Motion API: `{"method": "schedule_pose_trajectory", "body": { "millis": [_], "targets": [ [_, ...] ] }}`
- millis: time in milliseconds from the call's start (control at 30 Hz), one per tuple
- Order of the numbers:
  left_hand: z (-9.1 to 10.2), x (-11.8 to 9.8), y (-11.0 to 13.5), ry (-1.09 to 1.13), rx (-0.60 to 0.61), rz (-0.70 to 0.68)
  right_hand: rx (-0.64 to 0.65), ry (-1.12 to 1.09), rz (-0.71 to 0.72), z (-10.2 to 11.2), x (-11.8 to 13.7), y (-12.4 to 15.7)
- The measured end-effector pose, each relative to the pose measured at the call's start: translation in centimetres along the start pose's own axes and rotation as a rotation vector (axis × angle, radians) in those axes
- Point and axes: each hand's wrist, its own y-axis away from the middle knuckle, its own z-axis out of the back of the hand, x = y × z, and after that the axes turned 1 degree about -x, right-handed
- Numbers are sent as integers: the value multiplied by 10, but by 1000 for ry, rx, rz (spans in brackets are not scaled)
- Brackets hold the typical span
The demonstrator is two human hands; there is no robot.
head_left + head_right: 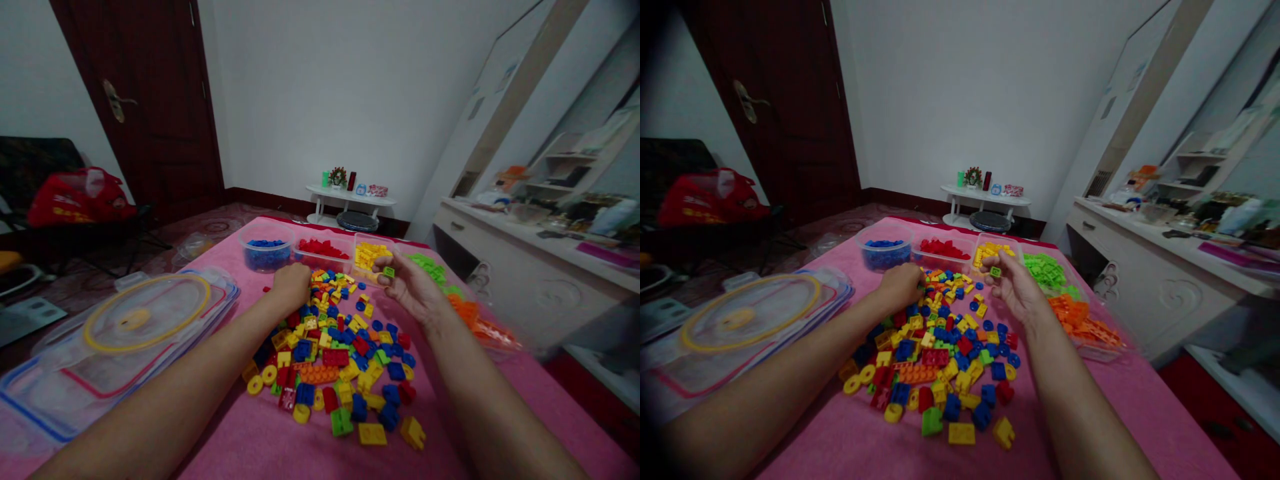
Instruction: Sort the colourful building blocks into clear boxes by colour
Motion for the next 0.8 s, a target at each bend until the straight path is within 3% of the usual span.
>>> {"method": "schedule_pose_trajectory", "body": {
  "millis": [67,200,333,433,500,667,800],
  "targets": [
    [1,1,-2,20,0,14,143,276,4,6,8,7],
    [8,8,-8,206,24,-10,532,1083,-43,4,21,24],
    [10,11,-14,489,45,-28,533,1495,-111,-10,18,35],
    [7,11,-15,720,18,36,551,1589,-146,-21,10,37],
    [5,10,-16,956,64,95,556,1621,-177,-28,8,38],
    [8,11,-17,1719,373,304,494,1644,-102,-31,5,44],
    [11,11,-17,2017,526,401,450,1453,-45,-18,1,34]
  ]
}}
